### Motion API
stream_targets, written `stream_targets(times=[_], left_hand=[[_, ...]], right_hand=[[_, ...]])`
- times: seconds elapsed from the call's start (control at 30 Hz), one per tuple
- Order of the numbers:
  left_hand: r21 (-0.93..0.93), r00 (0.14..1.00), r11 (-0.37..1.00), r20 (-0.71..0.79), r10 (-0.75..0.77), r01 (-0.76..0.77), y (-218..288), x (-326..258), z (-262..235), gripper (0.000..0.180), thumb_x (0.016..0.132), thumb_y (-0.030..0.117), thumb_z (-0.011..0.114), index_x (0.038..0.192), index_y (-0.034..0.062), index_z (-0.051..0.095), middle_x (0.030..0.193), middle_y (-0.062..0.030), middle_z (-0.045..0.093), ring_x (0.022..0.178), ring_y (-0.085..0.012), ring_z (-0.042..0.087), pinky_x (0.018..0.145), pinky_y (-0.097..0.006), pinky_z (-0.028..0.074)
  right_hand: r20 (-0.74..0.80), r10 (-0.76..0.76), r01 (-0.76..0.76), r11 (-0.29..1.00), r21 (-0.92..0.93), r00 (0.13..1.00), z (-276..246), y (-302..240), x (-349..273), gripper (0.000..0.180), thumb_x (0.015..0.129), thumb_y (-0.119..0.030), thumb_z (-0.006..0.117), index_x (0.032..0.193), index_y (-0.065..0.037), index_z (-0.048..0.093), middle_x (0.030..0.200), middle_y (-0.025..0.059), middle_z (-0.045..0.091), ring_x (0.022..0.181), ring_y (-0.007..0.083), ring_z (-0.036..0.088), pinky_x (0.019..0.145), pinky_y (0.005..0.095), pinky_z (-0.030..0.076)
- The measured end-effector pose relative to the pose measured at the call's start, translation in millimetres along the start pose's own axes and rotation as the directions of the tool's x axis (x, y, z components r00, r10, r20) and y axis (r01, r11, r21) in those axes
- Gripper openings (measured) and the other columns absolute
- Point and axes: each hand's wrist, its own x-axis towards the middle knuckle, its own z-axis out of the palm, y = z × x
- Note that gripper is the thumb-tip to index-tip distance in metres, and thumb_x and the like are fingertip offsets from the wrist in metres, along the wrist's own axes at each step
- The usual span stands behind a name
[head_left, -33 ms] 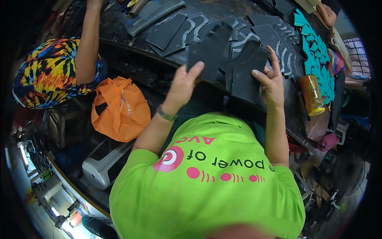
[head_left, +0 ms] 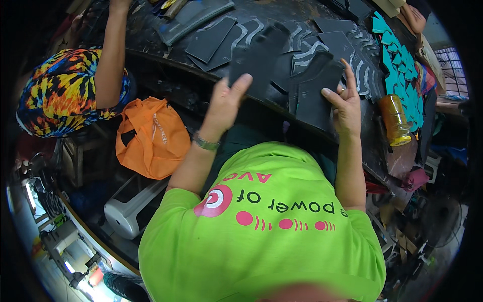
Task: The person repeatedly picks teal and black foam cutouts from a table, applies a viscous substance from a jar to the edges, and places them back. The person also closes the jar and sorts through the foam pieces.
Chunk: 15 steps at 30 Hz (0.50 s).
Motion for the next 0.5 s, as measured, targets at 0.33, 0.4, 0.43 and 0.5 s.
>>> stream_targets(times=[0.33,0.4,0.43,0.5], left_hand=[[0.707,0.897,0.693,-0.203,0.392,-0.143,63.6,79.9,-105.0,0.051,0.093,0.016,0.074,0.139,-0.0011,0.057,0.128,-0.018,0.067,0.112,-0.0238,0.066,0.096,-0.032,0.052],[0.902,0.865,0.422,-0.139,0.483,-0.091,57.3,83.5,-107.5,0.051,0.092,0.02,0.075,0.137,0.0022,0.06,0.129,-0.0193,0.065,0.113,-0.0304,0.065,0.099,-0.036,0.051],[0.962,0.847,0.268,-0.106,0.52,-0.045,55.3,85.0,-107.0,0.051,0.091,0.022,0.075,0.137,0.0038,0.061,0.13,-0.02,0.064,0.114,-0.0337,0.065,0.1,-0.038,0.05],[0.993,0.761,0.089,0.001,0.648,-0.077,49.8,85.8,-100.7,0.05,0.09,0.022,0.075,0.137,0.0099,0.062,0.132,-0.0174,0.059,0.122,-0.0361,0.056,0.107,-0.042,0.043]], right_hand=[[-0.064,-0.013,0.02,0.993,0.114,0.998,-24.8,14.5,-0.1,0.09,0.084,0.013,0.068,0.161,-0.01,0.026,0.126,0.0151,0.067,0.104,0.0194,0.07,0.089,0.0315,0.059],[-0.063,-0.007,0.014,0.992,0.123,0.998,-22.8,13.0,-0.9,0.089,0.084,0.013,0.068,0.161,-0.01,0.027,0.126,0.0148,0.067,0.103,0.0192,0.07,0.089,0.0318,0.059],[-0.05,-0.011,0.017,0.992,0.129,0.999,-21.4,11.3,-1.0,0.089,0.085,0.013,0.068,0.16,-0.01,0.027,0.126,0.0147,0.067,0.103,0.0191,0.07,0.089,0.0319,0.059],[-0.06,-0.017,0.024,0.992,0.12,0.998,-18.4,7.3,1.8,0.089,0.085,0.012,0.068,0.16,-0.009,0.026,0.123,0.0161,0.068,0.102,0.0196,0.071,0.089,0.0324,0.059]])
